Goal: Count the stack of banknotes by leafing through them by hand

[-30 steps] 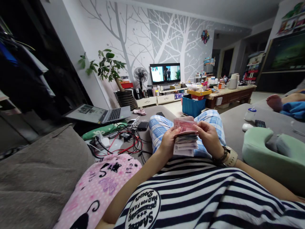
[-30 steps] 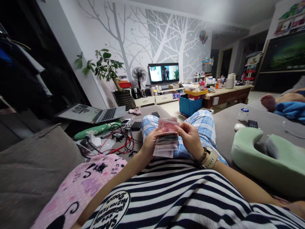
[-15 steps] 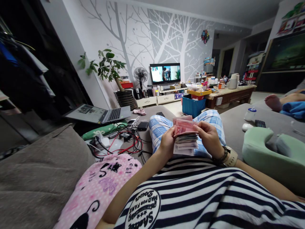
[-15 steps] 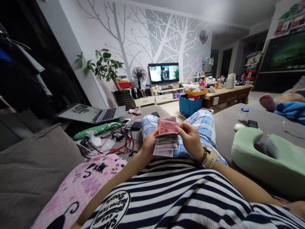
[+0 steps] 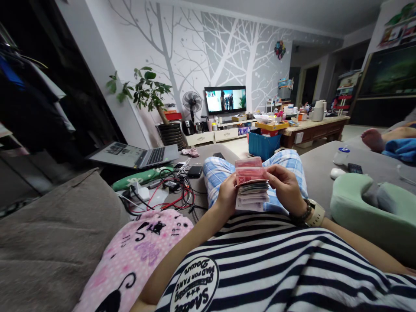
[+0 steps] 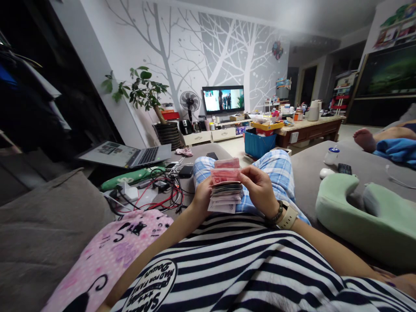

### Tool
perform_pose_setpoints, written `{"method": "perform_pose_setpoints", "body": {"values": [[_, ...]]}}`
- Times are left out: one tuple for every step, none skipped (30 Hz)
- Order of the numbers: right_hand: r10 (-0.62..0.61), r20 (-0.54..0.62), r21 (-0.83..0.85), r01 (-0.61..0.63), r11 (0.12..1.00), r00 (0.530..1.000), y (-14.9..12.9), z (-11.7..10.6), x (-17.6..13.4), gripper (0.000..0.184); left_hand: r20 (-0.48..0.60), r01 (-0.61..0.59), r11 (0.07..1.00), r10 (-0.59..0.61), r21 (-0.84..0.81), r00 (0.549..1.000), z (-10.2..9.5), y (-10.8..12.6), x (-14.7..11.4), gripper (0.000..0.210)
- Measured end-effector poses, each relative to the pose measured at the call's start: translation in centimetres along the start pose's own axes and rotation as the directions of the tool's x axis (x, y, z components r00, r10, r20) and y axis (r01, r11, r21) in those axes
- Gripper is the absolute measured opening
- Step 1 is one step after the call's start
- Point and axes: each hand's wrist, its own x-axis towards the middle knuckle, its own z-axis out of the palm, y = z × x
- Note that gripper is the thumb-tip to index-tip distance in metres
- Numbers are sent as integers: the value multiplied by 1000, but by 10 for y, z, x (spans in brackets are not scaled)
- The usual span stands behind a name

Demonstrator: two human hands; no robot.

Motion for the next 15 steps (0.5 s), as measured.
{"method": "perform_pose_setpoints", "body": {"values": [[-5,-1,-3,5,1000,1000,0,0,0,26,30,3,1000,-3,1,1000,1,0,0,10],[-11,0,-5,11,1000,1000,0,0,-1,25,58,17,1000,-17,-4,998,2,1,0,11],[-16,2,-7,16,1000,1000,1,0,-2,24,78,34,999,-33,-12,996,3,1,1,13],[-21,7,-9,21,1000,1000,1,0,-2,24,83,56,998,-54,-26,995,4,2,1,17],[-23,14,-10,23,1000,1000,1,-1,-3,24,81,83,996,-79,-41,994,5,2,2,19],[-24,21,-10,24,1000,999,1,-1,-3,24,77,112,992,-108,-53,991,5,3,2,22],[-24,29,-12,24,1000,999,1,-1,-4,25,71,138,989,-133,-62,989,5,3,3,23],[-24,38,-15,24,1000,999,0,-1,-4,25,65,157,985,-152,-73,986,5,3,3,23],[-24,47,-18,25,1000,999,-1,-1,-4,25,63,170,982,-165,-84,984,5,3,4,22],[-26,55,-21,27,999,998,-2,-1,-4,25,62,177,980,-172,-96,983,4,2,4,21],[-29,62,-22,31,999,998,-2,-1,-4,24,60,180,978,-175,-106,983,3,2,4,20],[-32,66,-23,33,999,997,-3,-1,-4,24,55,181,977,-176,-112,983,3,1,5,20],[-32,68,-23,34,999,997,-4,-1,-5,24,48,180,977,-176,-114,983,2,0,5,20],[-31,68,-23,33,999,997,-4,-1,-5,24,38,175,978,-172,-112,984,1,0,5,19],[-29,69,-24,31,999,997,-4,-1,-5,24,31,168,980,-166,-108,986,1,-1,6,18]]}}
